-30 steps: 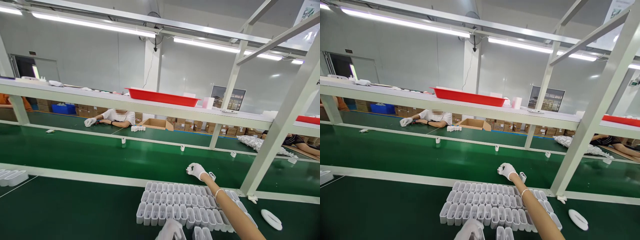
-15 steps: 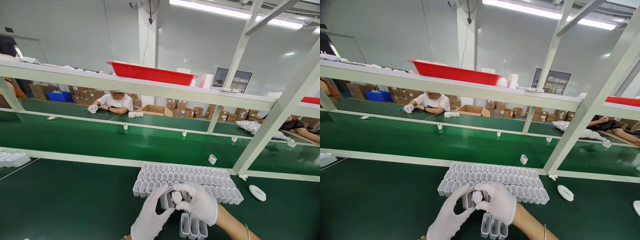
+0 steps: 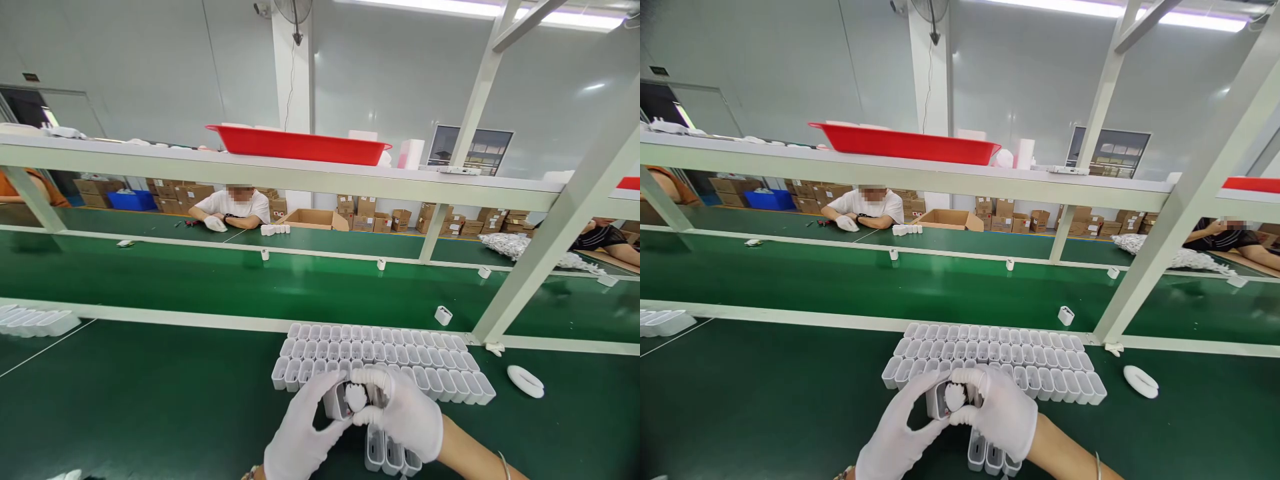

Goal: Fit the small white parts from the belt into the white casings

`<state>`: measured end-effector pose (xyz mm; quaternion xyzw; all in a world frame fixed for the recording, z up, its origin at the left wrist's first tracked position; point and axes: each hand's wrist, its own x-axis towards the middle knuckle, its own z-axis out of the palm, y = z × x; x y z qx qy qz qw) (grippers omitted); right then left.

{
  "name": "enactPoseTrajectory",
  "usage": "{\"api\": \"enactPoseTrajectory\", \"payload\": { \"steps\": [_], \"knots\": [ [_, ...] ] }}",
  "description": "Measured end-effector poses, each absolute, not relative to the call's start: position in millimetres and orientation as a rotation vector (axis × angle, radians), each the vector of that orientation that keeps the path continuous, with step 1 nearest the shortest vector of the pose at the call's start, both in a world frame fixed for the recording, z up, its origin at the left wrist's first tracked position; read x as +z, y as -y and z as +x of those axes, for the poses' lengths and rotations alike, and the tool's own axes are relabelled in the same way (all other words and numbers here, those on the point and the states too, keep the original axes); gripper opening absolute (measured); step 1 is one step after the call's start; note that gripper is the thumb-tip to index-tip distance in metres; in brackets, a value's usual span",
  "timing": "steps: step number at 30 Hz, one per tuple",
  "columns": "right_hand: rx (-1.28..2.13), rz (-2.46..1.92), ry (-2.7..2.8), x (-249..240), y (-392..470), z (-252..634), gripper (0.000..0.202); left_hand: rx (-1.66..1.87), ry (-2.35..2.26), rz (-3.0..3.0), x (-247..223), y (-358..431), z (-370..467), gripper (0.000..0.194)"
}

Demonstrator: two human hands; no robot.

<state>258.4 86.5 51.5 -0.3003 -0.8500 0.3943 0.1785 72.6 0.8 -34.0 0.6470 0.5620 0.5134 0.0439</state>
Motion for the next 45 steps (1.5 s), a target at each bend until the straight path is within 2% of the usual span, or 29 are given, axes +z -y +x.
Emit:
{"api": "enactPoseTrajectory", "payload": {
  "steps": [3,16,22,24,26,29,31,32,36,41,45],
  "knots": [
    [1.061,-0.949,2.443,57.1,-83.5,257.9,0.047,1.613,-1.724,2.046,-31.2,0.4,73.6,0.046],
    [0.913,-0.987,2.538,61.7,-73.7,253.8,0.026,1.602,-1.748,2.200,-32.8,0.1,68.0,0.055],
    [0.924,-0.751,2.607,56.0,-77.1,251.3,0.011,1.577,-1.753,2.188,-35.8,0.0,69.0,0.049],
    [0.867,-0.804,2.638,49.3,-79.5,251.4,0.028,1.573,-1.750,2.179,-35.4,0.0,69.4,0.047],
    [0.877,-0.889,2.589,41.7,-82.8,252.1,0.058,1.564,-1.745,2.147,-34.8,0.3,69.9,0.046],
    [1.211,-0.889,2.393,35.7,-87.2,254.6,0.104,1.524,-1.734,2.068,-34.5,2.5,71.4,0.046],
    [1.438,-0.844,2.316,37.0,-88.4,256.7,0.119,1.501,-1.709,2.051,-35.1,4.9,73.4,0.047],
    [1.517,-0.811,2.313,38.8,-88.5,257.7,0.120,1.494,-1.687,2.060,-35.3,6.1,74.7,0.049],
    [1.587,-0.732,2.357,47.0,-85.0,260.0,0.099,1.491,-1.603,2.099,-33.9,9.0,79.0,0.052],
    [1.182,-1.070,2.385,53.2,-69.6,252.9,0.075,1.580,-1.716,2.120,-29.7,6.3,77.6,0.042],
    [0.843,-1.142,2.446,50.3,-54.5,241.1,0.016,1.603,-1.708,2.195,-26.2,5.3,77.4,0.045]
  ]
}}
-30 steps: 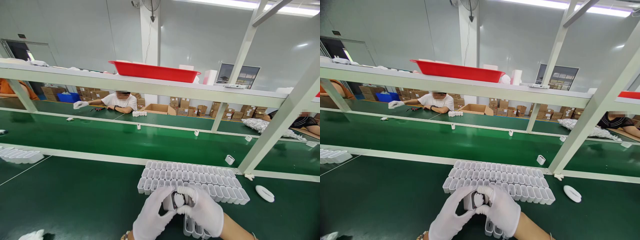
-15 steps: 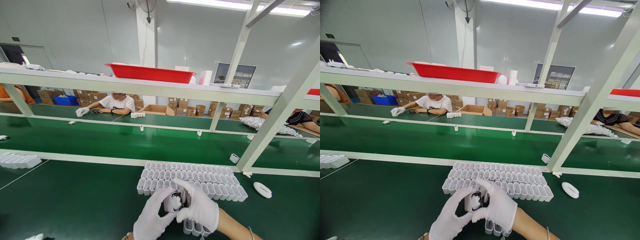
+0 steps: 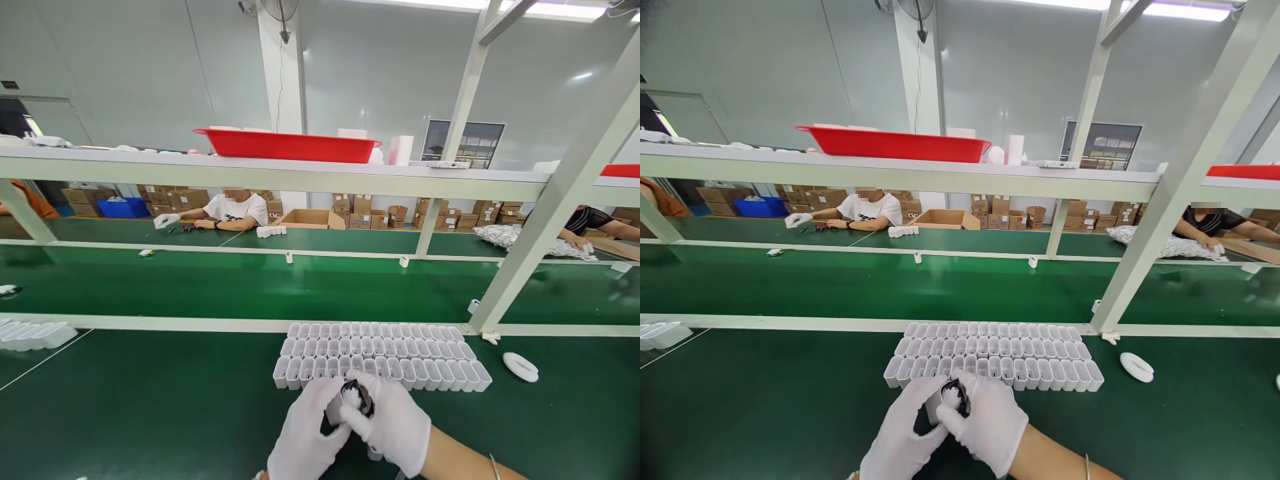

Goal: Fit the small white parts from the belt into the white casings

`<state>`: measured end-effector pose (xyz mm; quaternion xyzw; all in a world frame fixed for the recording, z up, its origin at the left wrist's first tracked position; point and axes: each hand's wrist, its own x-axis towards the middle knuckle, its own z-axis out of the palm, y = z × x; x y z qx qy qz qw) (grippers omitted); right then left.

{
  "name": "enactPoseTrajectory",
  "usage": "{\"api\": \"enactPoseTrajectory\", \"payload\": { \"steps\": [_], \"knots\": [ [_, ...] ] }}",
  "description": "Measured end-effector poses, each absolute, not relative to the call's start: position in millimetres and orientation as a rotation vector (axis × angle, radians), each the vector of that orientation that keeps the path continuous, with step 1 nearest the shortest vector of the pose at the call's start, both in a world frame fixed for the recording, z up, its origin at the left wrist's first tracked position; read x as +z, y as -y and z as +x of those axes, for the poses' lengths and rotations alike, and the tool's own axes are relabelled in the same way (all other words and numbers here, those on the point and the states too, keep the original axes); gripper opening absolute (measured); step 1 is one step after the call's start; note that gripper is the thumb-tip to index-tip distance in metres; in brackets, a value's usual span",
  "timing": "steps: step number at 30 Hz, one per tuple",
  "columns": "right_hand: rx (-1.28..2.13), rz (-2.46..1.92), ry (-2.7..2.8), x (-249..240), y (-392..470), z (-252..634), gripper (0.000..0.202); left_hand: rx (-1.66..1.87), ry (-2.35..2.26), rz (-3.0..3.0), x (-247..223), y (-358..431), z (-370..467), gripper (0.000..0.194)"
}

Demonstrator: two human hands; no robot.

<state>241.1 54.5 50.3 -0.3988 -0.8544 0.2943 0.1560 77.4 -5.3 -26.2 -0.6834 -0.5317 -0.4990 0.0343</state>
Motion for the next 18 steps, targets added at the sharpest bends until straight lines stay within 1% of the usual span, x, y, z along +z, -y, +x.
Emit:
{"api": "enactPoseTrajectory", "payload": {
  "steps": [1,2,5,10,13,18],
  "knots": [
    [0.769,-1.151,2.468,48.3,-52.4,238.9,0.010,-1.525,1.650,-2.109,-25.3,5.7,78.2,0.046],
    [0.706,-1.160,2.491,46.0,-51.1,237.5,0.008,-1.514,1.672,-2.114,-24.6,6.3,79.1,0.045],
    [0.586,-1.132,2.553,37.7,-52.2,237.0,0.010,-1.506,1.731,-2.104,-24.3,8.6,81.8,0.041],
    [0.592,-0.952,2.602,26.3,-58.7,241.1,0.012,-1.521,1.804,-2.090,-23.6,11.4,83.7,0.035],
    [0.551,-0.934,2.610,24.5,-60.0,241.7,0.012,-1.496,1.878,-2.114,-20.8,11.7,84.9,0.034],
    [0.590,-0.954,2.614,29.0,-59.9,239.8,0.017,-1.494,1.844,-2.106,-20.6,10.1,84.9,0.039]
  ]
}}
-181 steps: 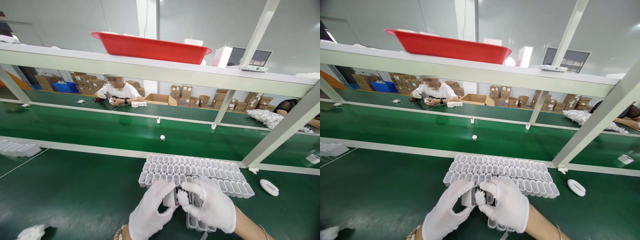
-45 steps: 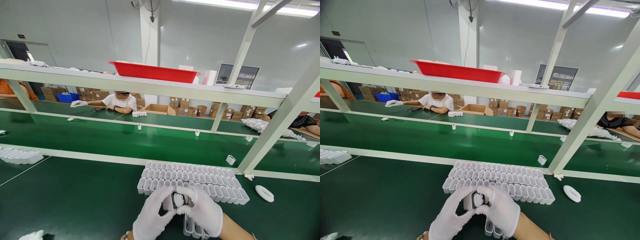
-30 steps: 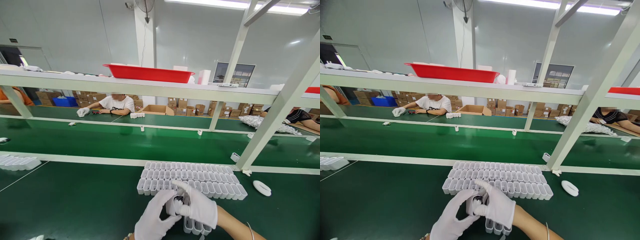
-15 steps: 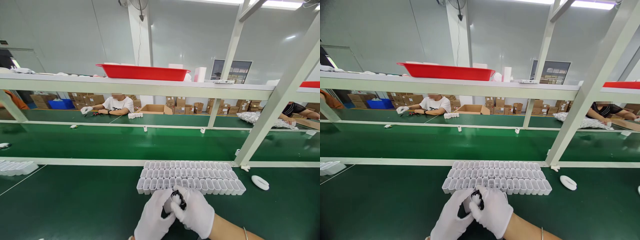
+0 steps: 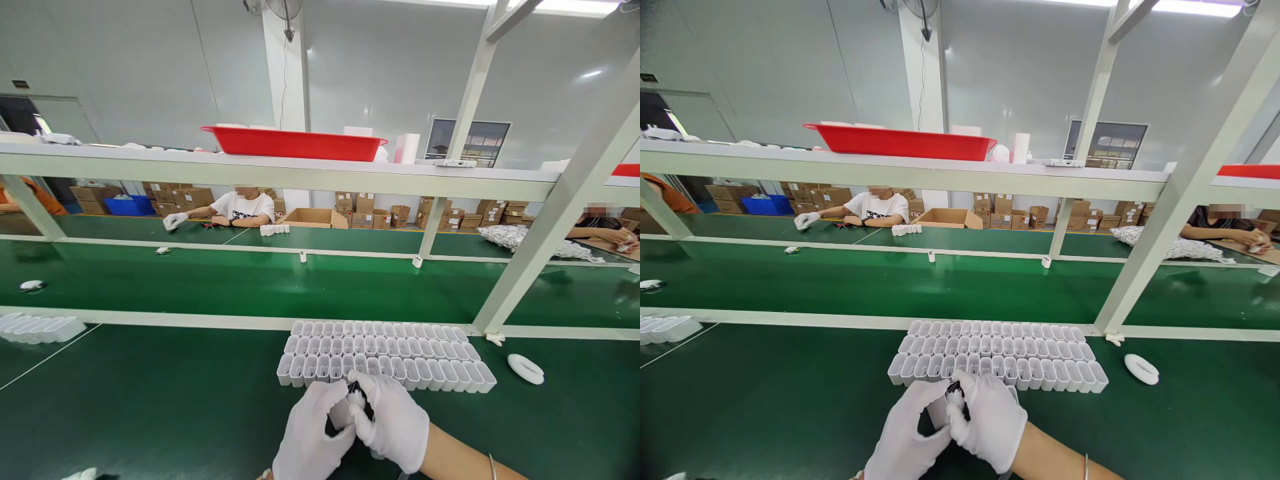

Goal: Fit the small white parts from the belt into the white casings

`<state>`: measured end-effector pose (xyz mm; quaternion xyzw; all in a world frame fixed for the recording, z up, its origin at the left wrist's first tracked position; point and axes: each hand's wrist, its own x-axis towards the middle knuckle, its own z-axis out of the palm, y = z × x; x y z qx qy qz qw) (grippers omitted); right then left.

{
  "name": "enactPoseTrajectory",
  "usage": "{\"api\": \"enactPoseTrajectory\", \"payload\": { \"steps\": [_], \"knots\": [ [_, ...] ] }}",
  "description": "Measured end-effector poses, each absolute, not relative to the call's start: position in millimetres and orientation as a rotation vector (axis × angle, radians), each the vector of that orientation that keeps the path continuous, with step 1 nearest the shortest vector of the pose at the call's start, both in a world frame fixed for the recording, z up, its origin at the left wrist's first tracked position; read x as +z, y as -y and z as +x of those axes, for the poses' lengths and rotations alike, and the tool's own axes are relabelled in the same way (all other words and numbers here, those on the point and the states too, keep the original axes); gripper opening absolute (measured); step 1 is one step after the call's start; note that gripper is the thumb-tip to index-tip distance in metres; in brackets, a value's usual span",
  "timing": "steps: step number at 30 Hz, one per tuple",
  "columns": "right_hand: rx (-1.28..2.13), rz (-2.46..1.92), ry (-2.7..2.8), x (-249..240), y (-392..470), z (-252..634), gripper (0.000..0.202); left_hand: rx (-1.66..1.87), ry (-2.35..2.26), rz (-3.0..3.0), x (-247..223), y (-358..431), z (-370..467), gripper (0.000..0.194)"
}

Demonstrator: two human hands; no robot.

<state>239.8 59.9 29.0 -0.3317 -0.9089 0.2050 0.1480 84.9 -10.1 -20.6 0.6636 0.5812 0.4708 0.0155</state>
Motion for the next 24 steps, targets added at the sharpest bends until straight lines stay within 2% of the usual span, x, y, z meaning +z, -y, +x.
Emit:
{"api": "enactPoseTrajectory", "payload": {
  "steps": [5,10,12,15,24],
  "knots": [
    [0.945,-0.926,2.545,39.7,-62.2,245.9,0.034,1.604,-1.724,2.028,-17.1,9.9,83.1,0.038],
    [1.458,-0.741,2.326,44.6,-69.4,253.9,0.088,1.668,-1.627,1.950,-15.7,11.8,80.9,0.038],
    [1.624,-0.664,2.266,43.6,-71.7,252.8,0.100,1.625,-1.592,1.944,-20.9,13.0,79.6,0.043],
    [1.748,-0.606,2.173,40.7,-72.8,249.1,0.104,1.552,-1.590,1.906,-32.0,14.5,77.3,0.049],
    [1.928,-0.501,1.926,26.8,-70.5,244.6,0.092,1.545,-1.607,1.978,-53.8,16.1,72.4,0.052]
  ]
}}
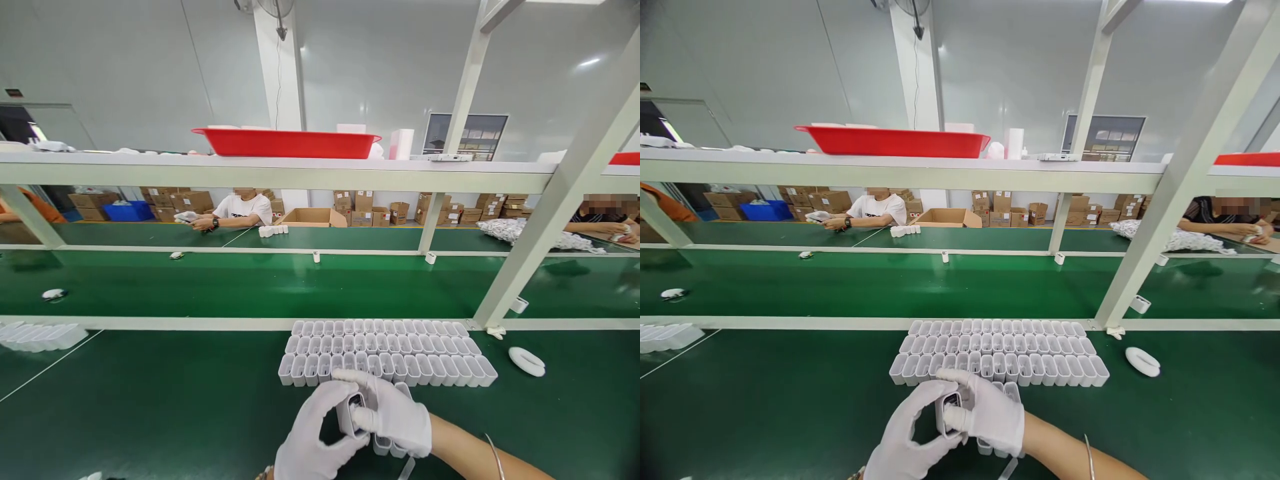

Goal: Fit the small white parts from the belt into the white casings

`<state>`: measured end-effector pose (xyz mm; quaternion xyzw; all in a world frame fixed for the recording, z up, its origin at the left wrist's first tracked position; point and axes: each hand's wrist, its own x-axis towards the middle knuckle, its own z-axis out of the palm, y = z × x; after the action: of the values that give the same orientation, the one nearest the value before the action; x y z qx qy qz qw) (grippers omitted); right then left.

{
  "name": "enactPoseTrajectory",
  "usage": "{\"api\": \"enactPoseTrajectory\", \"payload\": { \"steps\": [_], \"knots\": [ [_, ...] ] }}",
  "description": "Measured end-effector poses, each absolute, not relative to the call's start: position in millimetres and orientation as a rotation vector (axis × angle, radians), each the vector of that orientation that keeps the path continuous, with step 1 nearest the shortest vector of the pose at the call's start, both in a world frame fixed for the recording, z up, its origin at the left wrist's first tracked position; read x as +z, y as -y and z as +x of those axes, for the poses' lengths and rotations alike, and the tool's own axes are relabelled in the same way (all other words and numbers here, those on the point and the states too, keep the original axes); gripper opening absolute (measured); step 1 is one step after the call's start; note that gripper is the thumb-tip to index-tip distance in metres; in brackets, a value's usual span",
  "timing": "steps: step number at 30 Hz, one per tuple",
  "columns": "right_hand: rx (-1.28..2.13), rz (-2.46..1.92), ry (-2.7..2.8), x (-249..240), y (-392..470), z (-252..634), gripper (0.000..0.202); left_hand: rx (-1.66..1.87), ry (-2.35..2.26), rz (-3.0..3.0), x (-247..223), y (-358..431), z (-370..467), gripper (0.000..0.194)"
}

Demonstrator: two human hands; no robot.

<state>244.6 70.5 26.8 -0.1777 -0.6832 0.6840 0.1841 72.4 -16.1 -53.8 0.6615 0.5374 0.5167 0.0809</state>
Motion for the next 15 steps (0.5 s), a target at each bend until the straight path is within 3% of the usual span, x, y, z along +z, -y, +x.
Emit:
{"api": "enactPoseTrajectory", "payload": {
  "steps": [8,15],
  "knots": [
    [1.854,-0.591,1.926,16.9,-62.2,239.6,0.100,1.525,-1.544,1.980,-48.7,14.2,75.4,0.046],
    [1.373,-0.709,2.365,41.5,-71.9,255.2,0.087,1.553,-1.447,1.651,-39.4,12.0,80.6,0.050]
  ]
}}
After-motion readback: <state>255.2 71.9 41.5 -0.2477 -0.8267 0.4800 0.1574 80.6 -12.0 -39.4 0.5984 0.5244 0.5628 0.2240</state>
